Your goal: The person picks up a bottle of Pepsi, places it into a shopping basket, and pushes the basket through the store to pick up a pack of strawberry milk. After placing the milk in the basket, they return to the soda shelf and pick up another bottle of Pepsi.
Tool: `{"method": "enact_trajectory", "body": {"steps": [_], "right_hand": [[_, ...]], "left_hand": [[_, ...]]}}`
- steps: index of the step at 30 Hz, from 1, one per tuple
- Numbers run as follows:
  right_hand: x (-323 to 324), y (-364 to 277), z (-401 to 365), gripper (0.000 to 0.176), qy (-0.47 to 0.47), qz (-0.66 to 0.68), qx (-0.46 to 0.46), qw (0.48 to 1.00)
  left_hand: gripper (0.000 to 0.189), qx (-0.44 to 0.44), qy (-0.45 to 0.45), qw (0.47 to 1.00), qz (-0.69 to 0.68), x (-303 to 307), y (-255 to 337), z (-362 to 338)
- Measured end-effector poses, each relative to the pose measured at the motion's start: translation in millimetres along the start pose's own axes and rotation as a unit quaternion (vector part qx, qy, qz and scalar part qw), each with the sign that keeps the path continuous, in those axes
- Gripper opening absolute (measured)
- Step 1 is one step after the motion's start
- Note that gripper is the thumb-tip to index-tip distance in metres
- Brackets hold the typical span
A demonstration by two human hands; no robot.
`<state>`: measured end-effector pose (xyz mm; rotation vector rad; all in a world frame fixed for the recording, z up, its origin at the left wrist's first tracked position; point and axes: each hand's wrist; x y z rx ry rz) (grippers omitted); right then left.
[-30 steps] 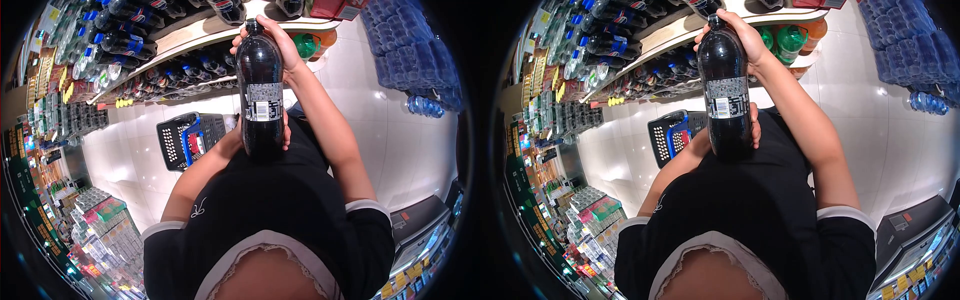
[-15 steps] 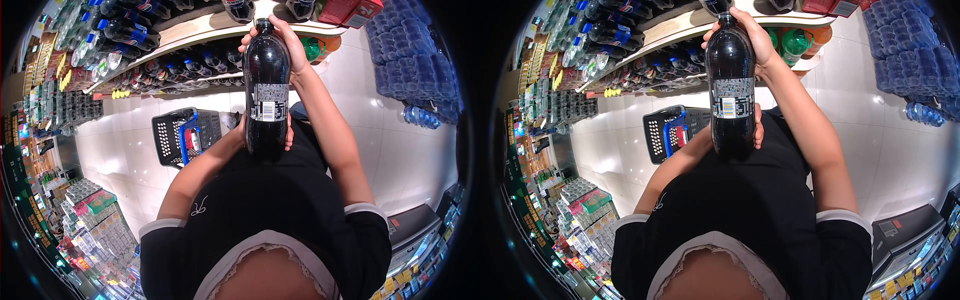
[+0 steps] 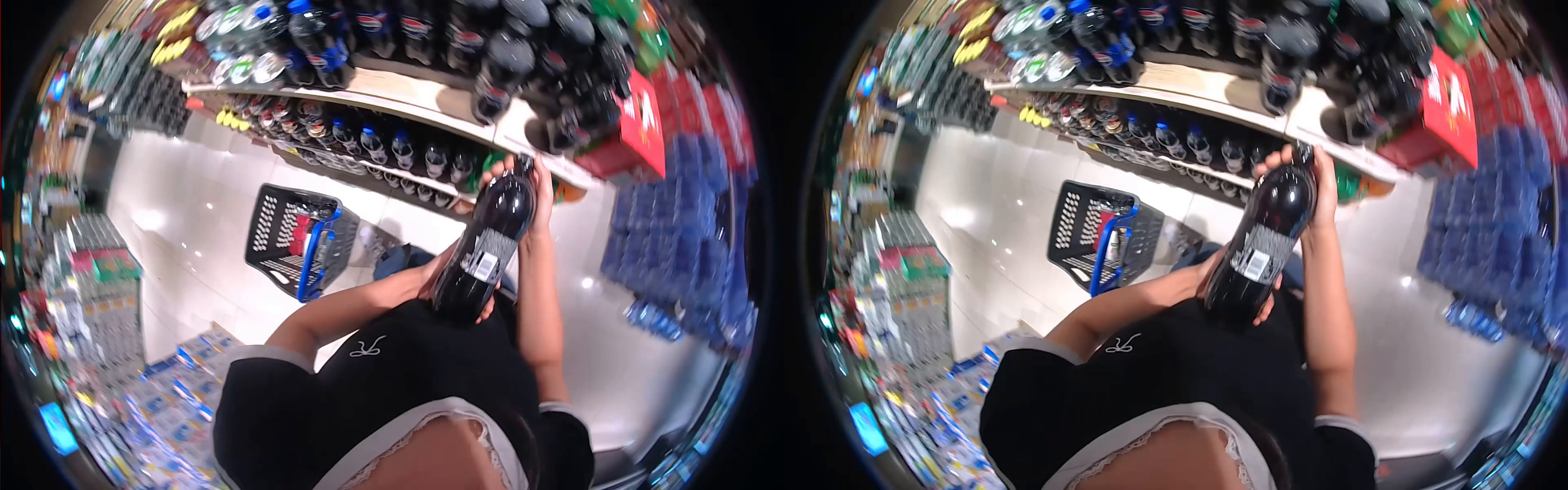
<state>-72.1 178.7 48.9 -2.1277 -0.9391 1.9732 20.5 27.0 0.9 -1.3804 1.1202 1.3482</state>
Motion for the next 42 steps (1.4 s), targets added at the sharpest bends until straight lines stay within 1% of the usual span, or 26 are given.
{"method": "enact_trajectory", "body": {"steps": [1,2,5,6,8,10,12,14,15,18,19,20,22,24,26,28,29,30,32,33,34,35,36,38,40,42], "right_hand": [[-5,3,4,0.044,0.008,-0.01,0.0,1.0],[-9,4,4,0.044,0.022,-0.019,-0.001,1.0],[-18,18,19,0.045,0.01,-0.027,-0.024,0.999],[-16,24,25,0.044,-0.034,-0.033,-0.024,0.999],[-29,38,32,0.044,-0.043,-0.02,-0.014,0.999],[-25,44,46,0.042,-0.054,-0.044,-0.011,0.998],[-23,55,62,0.041,-0.068,-0.09,-0.02,0.993],[-32,73,70,0.039,-0.018,-0.169,-0.061,0.984],[-33,82,76,0.038,-0.054,-0.225,-0.084,0.969],[-49,112,96,0.035,-0.034,-0.37,-0.192,0.908],[-52,123,110,0.034,-0.061,-0.409,-0.234,0.88],[-54,136,124,0.033,-0.087,-0.444,-0.273,0.849],[-71,171,151,0.016,-0.129,-0.603,-0.281,0.736],[-70,209,178,0.012,-0.192,-0.64,-0.314,0.674],[-80,246,197,0.016,-0.148,-0.594,-0.406,0.678],[-99,286,210,0.017,-0.117,-0.566,-0.442,0.686],[-103,304,216,0.017,-0.101,-0.562,-0.456,0.682],[-105,321,221,0.016,-0.086,-0.559,-0.469,0.678],[-100,362,232,0.013,-0.069,-0.555,-0.463,0.688],[-97,395,237,0.013,-0.065,-0.575,-0.452,0.679],[-94,418,241,0.014,-0.061,-0.596,-0.44,0.668],[-90,435,243,0.015,-0.073,-0.592,-0.448,0.666],[-85,451,245,0.016,-0.084,-0.588,-0.456,0.663],[-83,480,249,0.019,-0.085,-0.579,-0.47,0.661],[-70,508,252,0.019,-0.1,-0.575,-0.478,0.656],[-67,528,254,0.019,-0.122,-0.573,-0.49,0.645]], "left_hand": [[0.07,-0.007,-0.003,0.999,0.047,3,4,-1],[0.076,0.003,0.028,1.0,-0.009,-2,3,-5],[0.086,-0.05,-0.034,0.996,-0.058,7,7,-19],[0.086,-0.076,-0.044,0.994,-0.066,6,6,-27],[0.086,-0.156,-0.007,0.988,-0.002,-4,12,-47],[0.085,-0.237,0.082,0.967,-0.047,-13,21,-73],[0.081,-0.333,0.016,0.942,-0.031,2,31,-103],[0.082,-0.407,-0.009,0.907,0.102,13,39,-136],[0.086,-0.442,-0.012,0.887,0.132,22,40,-152],[0.084,-0.434,0.007,0.901,0.006,36,38,-218],[0.077,-0.471,0.09,0.878,0.005,41,33,-235],[0.075,-0.483,0.117,0.867,-0.039,54,28,-249],[0.078,-0.498,0.15,0.854,-0.027,73,23,-283],[0.081,-0.518,0.149,0.842,-0.041,91,20,-311],[0.087,-0.534,0.135,0.832,-0.072,110,13,-335],[0.09,-0.572,0.126,0.798,-0.144,128,7,-353],[0.09,-0.594,0.049,0.785,-0.167,141,-1,-360],[0.086,-0.615,0.02,0.754,-0.23,147,-3,-360],[0.07,-0.657,-0.005,0.703,-0.273,192,-28,-354],[0.061,-0.676,-0.007,0.661,-0.326,207,-41,-357],[0.053,-0.691,-0.011,0.616,-0.378,208,-49,-356],[0.045,-0.705,-0.042,0.601,-0.374,213,-55,-359],[0.045,-0.709,-0.041,0.596,-0.375,216,-60,-361],[0.045,-0.74,0.013,0.528,-0.416,224,-68,-361],[0.045,-0.775,0.019,0.509,-0.374,233,-75,-352],[0.045,-0.841,0.031,0.417,-0.342,243,-83,-336]]}}
Point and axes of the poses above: each hand's wrist, its own z-axis towards the middle knuckle, its own x-axis out of the back of the hand, y = z × x, and after that the axes turned 3 degrees about -z, right-handed
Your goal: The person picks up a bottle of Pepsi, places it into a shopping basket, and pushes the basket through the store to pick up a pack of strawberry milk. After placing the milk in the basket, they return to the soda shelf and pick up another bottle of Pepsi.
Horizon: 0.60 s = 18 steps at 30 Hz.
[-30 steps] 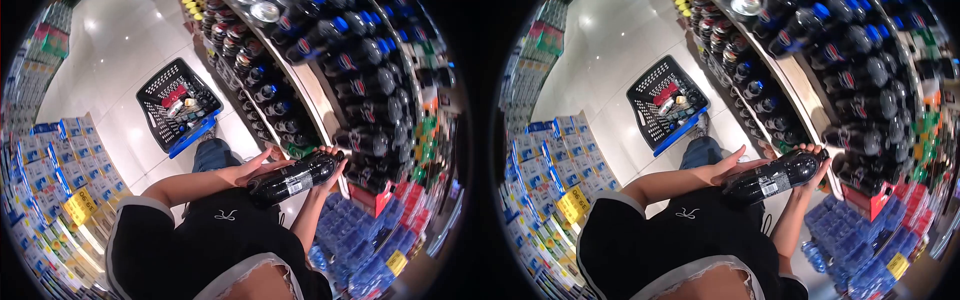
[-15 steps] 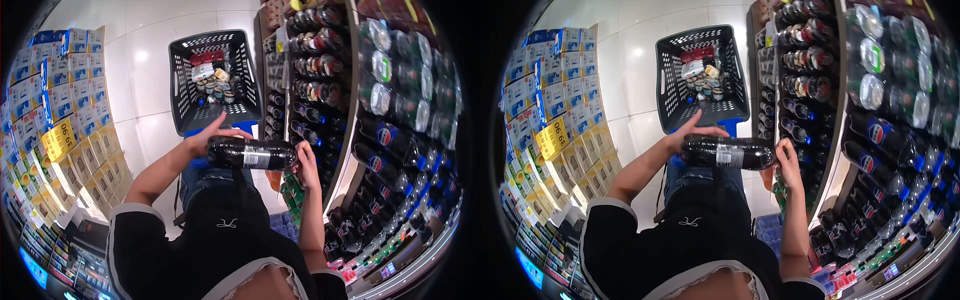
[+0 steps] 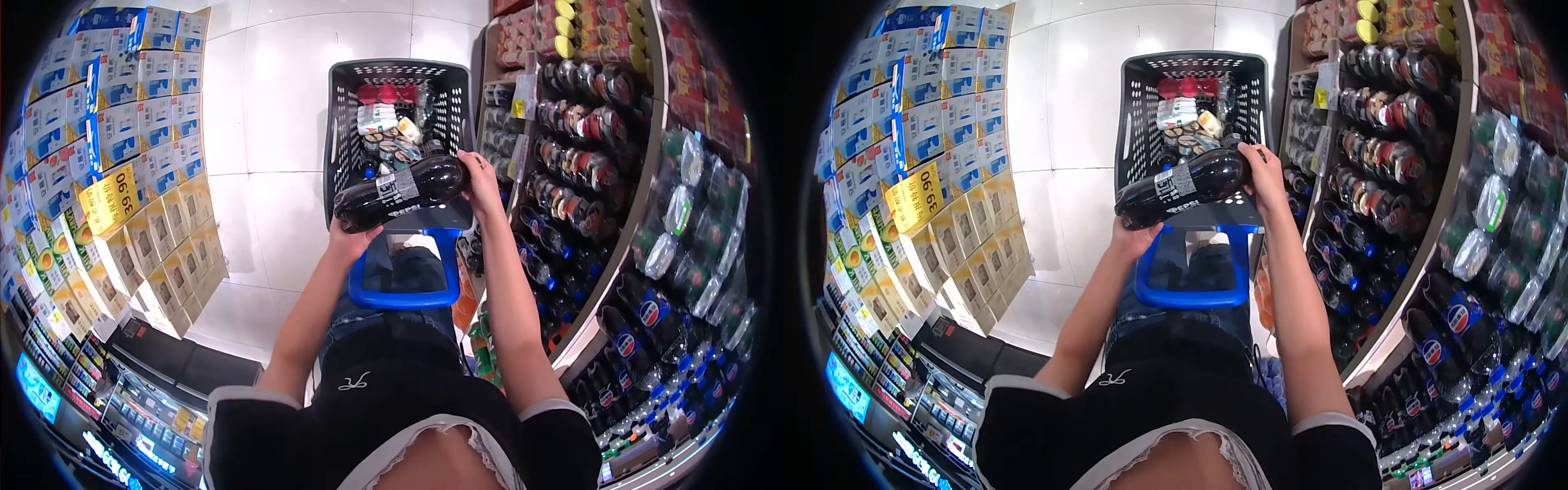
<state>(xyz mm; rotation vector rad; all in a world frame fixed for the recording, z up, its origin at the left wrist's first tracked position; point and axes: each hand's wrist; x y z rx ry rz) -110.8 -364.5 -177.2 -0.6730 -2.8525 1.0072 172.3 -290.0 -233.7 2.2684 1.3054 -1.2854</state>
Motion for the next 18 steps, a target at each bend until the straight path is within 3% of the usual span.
{"method": "enact_trajectory", "body": {"steps": [1,2,3,4,6,8,9,10,11,12,13,14,16,18], "right_hand": [[-9,-5,4,0.02,0.003,-0.061,0.006,0.998],[-17,-7,9,0.02,0.008,-0.121,0.011,0.993],[-22,6,23,0.024,0.013,-0.166,0.083,0.983],[-28,27,39,0.026,0.061,-0.318,0.221,0.92],[-65,24,28,0.028,0.05,-0.492,0.286,0.821],[-76,45,55,0.029,-0.021,-0.567,0.315,0.761],[-73,56,78,0.03,-0.029,-0.577,0.324,0.749],[-69,61,99,0.033,-0.046,-0.615,0.326,0.717],[-61,73,121,0.036,-0.053,-0.648,0.332,0.683],[-53,86,143,0.039,-0.056,-0.678,0.34,0.649],[-45,91,156,0.042,-0.083,-0.726,0.325,0.6],[-38,97,166,0.043,-0.115,-0.766,0.28,0.568],[-16,126,179,0.046,-0.116,-0.794,0.271,0.531],[-3,153,179,0.036,-0.115,-0.772,0.197,0.594]], "left_hand": [[0.051,-0.104,0.232,0.965,0.067,-13,-11,2],[0.051,-0.106,0.234,0.964,0.068,-16,-16,-4],[0.054,-0.097,0.247,0.964,0.033,-17,-22,-14],[0.058,-0.089,0.259,0.962,-0.003,-19,-29,-25],[0.063,-0.015,0.22,0.942,0.254,-43,-44,-47],[0.056,0.06,0.115,0.862,0.489,-35,-54,-58],[0.048,0.037,0.125,0.727,0.674,-64,-68,-60],[0.043,-0.024,0.047,0.588,0.807,-71,-79,-65],[0.045,-0.061,-0.054,0.511,0.856,-78,-86,-65],[0.048,-0.043,-0.086,0.454,0.886,-74,-99,-71],[0.052,0.057,-0.11,0.434,0.892,-91,-104,-68],[0.046,0.028,-0.113,0.411,0.904,-76,-108,-71],[0.039,0.097,-0.131,0.39,0.906,-75,-104,-66],[0.037,0.124,-0.14,0.392,0.901,-81,-102,-62]]}}
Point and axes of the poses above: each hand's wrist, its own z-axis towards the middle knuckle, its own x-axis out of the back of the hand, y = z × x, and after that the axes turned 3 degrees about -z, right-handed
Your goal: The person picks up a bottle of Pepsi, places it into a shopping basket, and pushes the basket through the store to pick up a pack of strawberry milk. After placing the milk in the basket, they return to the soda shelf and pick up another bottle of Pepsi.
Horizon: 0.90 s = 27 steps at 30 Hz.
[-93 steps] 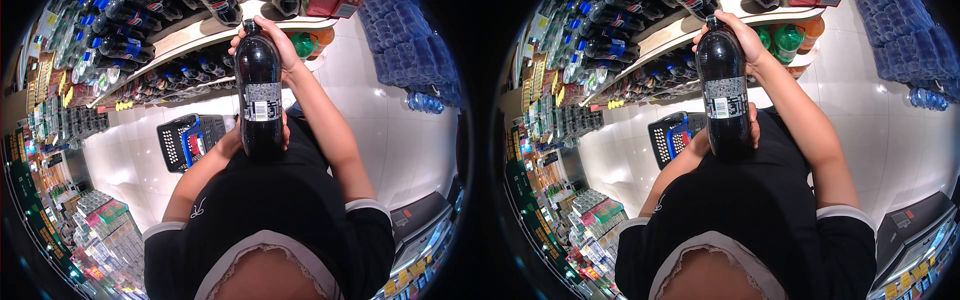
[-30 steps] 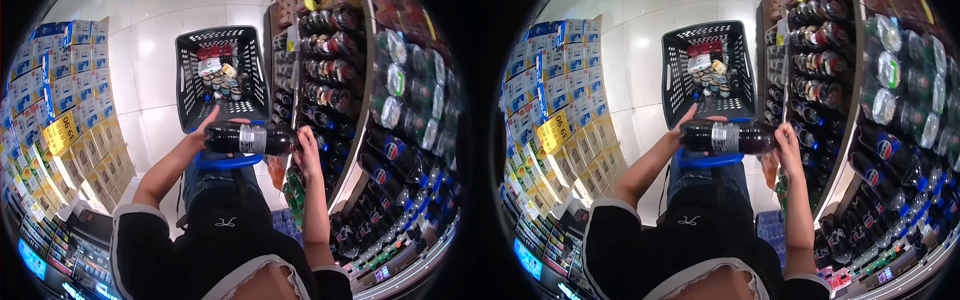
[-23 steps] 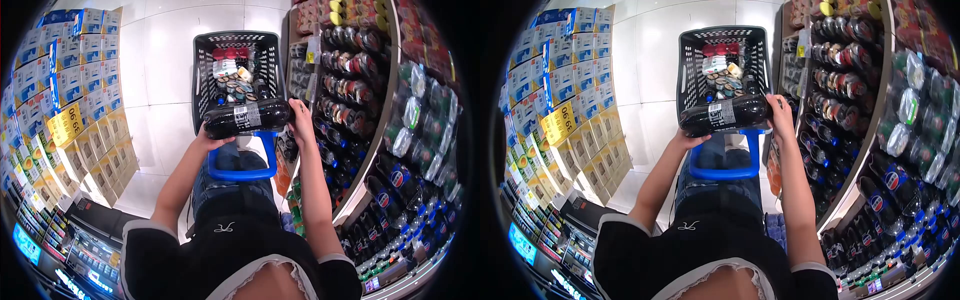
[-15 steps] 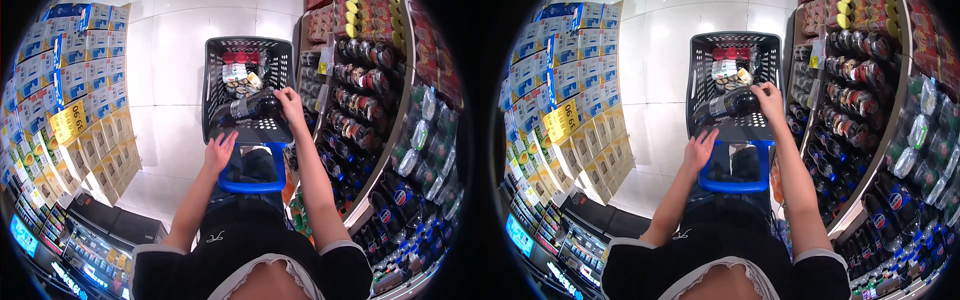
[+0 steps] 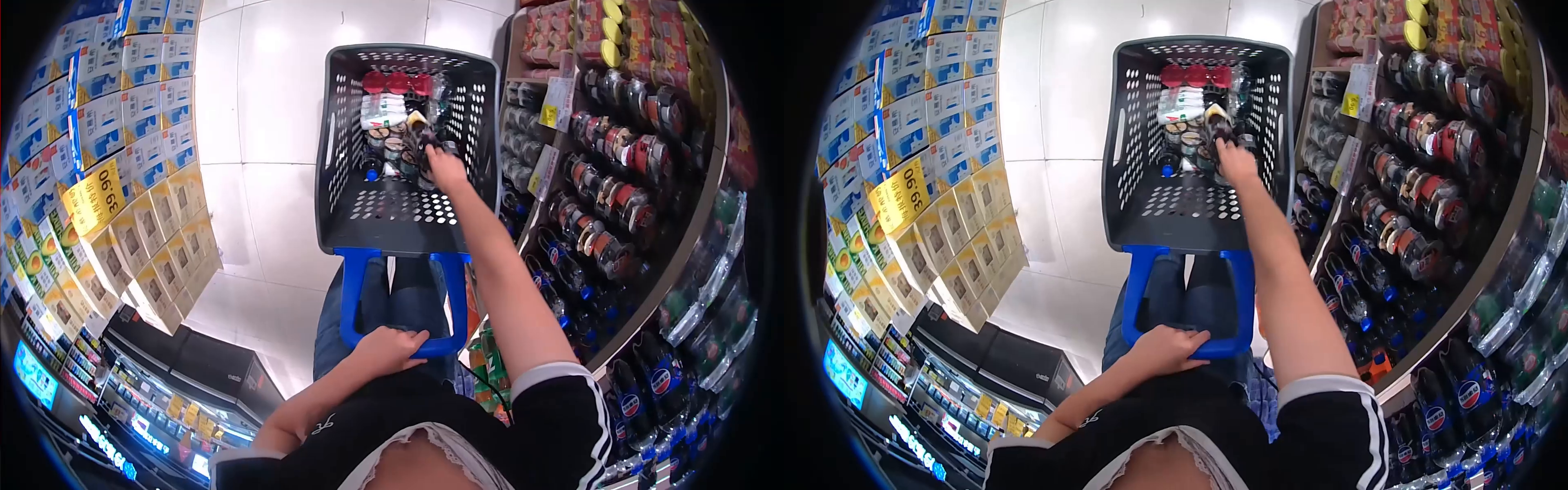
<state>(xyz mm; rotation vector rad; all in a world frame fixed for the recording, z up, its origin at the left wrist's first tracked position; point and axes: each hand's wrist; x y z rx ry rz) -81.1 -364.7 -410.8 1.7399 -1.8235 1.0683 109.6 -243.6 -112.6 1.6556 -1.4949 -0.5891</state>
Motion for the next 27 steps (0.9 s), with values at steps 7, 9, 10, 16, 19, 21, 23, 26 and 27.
{"method": "enact_trajectory", "body": {"steps": [7,9,10,16,19,21,23,26,27], "right_hand": [[-56,-36,-48,0.018,-0.024,0.14,-0.051,0.989],[-49,-43,-65,0.019,-0.031,0.174,-0.025,0.984],[-33,-46,-79,0.022,-0.044,0.188,-0.014,0.981],[7,-17,-160,0.022,0.025,0.262,-0.082,0.961],[28,-1,-190,0.021,0.047,0.284,-0.12,0.95],[46,7,-225,0.022,0.117,0.321,-0.126,0.931],[65,16,-263,0.023,0.166,0.363,-0.136,0.907],[80,30,-330,0.022,0.267,0.388,-0.13,0.873],[96,30,-361,0.023,0.272,0.389,-0.158,0.866]], "left_hand": [[0.032,0.043,-0.056,0.997,0.022,3,2,3],[0.033,0.046,-0.051,0.997,0.038,3,5,4],[0.034,0.055,-0.048,0.996,0.043,4,5,4],[0.043,0.039,-0.088,0.992,0.076,0,-6,12],[0.048,0.009,-0.094,0.985,0.143,0,-6,15],[0.051,0.026,-0.114,0.964,0.24,11,13,14],[0.051,0.02,-0.134,0.948,0.288,23,29,20],[0.052,0.007,-0.148,0.923,0.355,45,66,37],[0.051,-0.028,-0.099,0.934,0.341,51,75,43]]}}
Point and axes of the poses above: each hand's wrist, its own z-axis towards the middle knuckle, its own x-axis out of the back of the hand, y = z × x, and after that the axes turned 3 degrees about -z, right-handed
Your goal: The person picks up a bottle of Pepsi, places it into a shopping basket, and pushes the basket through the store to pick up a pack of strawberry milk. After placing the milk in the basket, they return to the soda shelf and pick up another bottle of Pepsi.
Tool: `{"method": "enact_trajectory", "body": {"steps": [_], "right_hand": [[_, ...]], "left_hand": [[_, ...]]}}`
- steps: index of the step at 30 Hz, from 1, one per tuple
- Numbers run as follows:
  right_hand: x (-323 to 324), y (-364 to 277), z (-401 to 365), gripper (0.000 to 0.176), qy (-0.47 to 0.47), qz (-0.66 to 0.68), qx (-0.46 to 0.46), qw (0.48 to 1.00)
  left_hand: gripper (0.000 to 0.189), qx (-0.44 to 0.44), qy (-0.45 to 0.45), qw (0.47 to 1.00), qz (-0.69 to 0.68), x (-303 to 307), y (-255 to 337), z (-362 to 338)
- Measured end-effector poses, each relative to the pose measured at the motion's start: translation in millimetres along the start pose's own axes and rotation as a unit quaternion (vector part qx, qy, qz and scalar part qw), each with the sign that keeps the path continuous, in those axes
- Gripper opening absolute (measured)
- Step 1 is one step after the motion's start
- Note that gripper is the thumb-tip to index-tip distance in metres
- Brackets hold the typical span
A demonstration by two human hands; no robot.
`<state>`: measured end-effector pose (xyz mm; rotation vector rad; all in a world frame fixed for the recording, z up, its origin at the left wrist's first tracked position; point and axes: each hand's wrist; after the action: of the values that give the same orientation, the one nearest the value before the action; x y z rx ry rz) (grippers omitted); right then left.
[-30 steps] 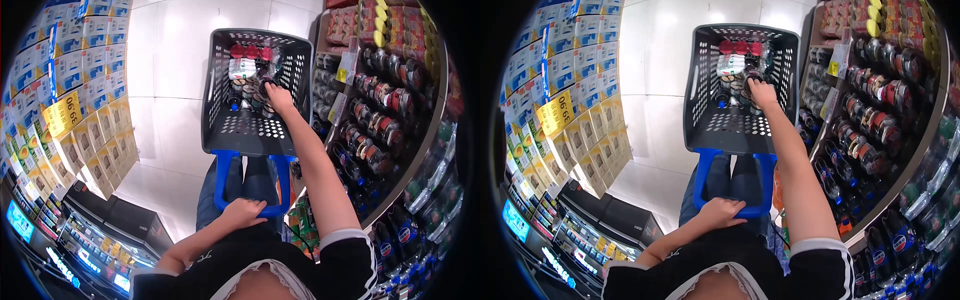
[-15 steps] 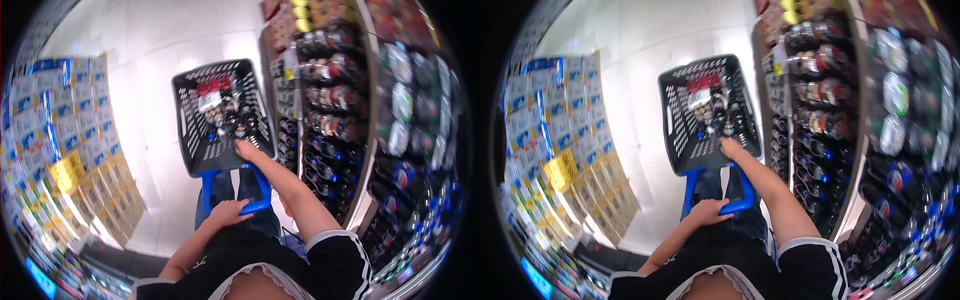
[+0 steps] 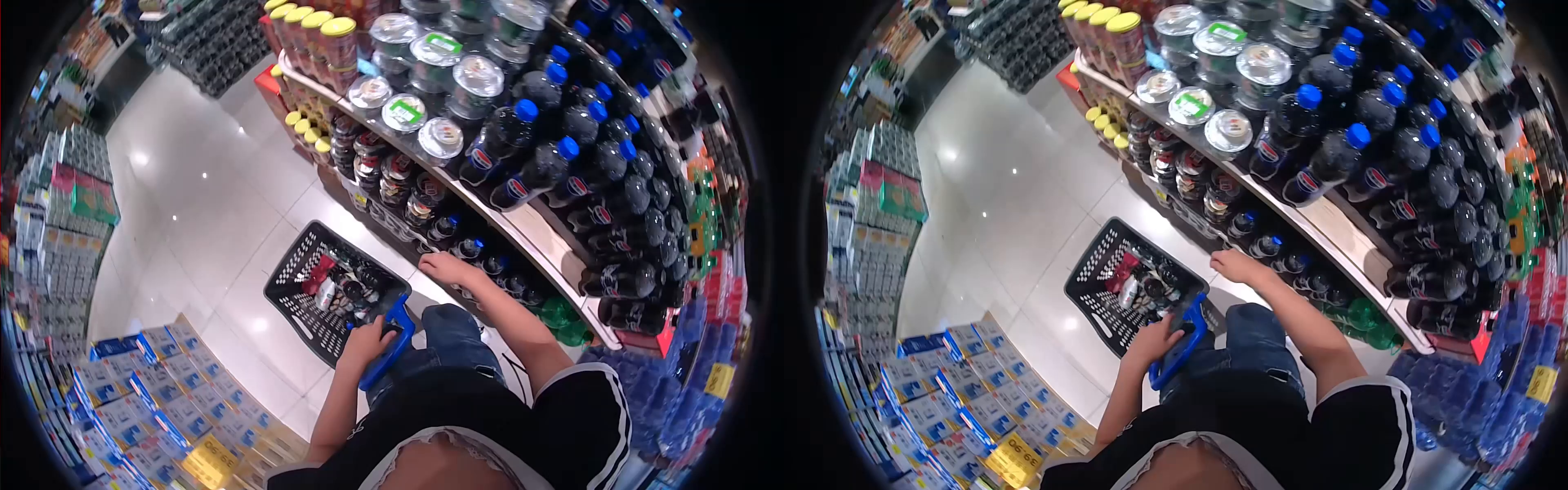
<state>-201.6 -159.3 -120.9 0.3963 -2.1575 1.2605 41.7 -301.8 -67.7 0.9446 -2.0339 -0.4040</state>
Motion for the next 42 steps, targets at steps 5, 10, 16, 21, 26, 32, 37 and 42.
{"method": "enact_trajectory", "body": {"steps": [5,10,16,21,26,32,37,42], "right_hand": [[123,-68,-126,0.022,0.221,-0.031,-0.047,0.974],[181,-92,-246,0.029,0.689,-0.066,-0.003,0.722],[167,-6,-312,0.048,0.812,-0.285,-0.172,0.48],[166,11,-316,0.043,0.836,-0.171,-0.111,0.509],[167,11,-343,0.044,0.821,0.108,-0.032,0.56],[173,24,-367,0.025,0.738,-0.025,0.039,0.673],[154,12,-362,0.028,0.711,-0.037,0.036,0.701],[124,2,-373,0.027,0.698,-0.118,0.11,0.698]], "left_hand": [[0.042,-0.073,0.11,0.991,0.028,36,3,23],[0.044,-0.11,0.041,0.988,0.105,35,37,42],[0.047,-0.226,-0.058,0.957,0.171,-22,90,65],[0.045,-0.284,-0.168,0.929,0.169,-79,138,70],[0.045,-0.267,-0.212,0.915,0.217,-100,201,70],[0.044,-0.277,-0.378,0.878,0.097,-113,247,74],[0.042,-0.161,-0.492,0.835,-0.187,-142,242,76],[0.04,0.059,-0.386,0.723,-0.57,-168,214,85]]}}
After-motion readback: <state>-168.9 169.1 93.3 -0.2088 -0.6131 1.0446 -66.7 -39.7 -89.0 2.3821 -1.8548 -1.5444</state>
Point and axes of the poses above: each hand's wrist, its own z-axis towards the middle knuckle, its own x-axis out of the back of the hand, y = z × x, and after that the axes turned 3 degrees about -z, right-handed
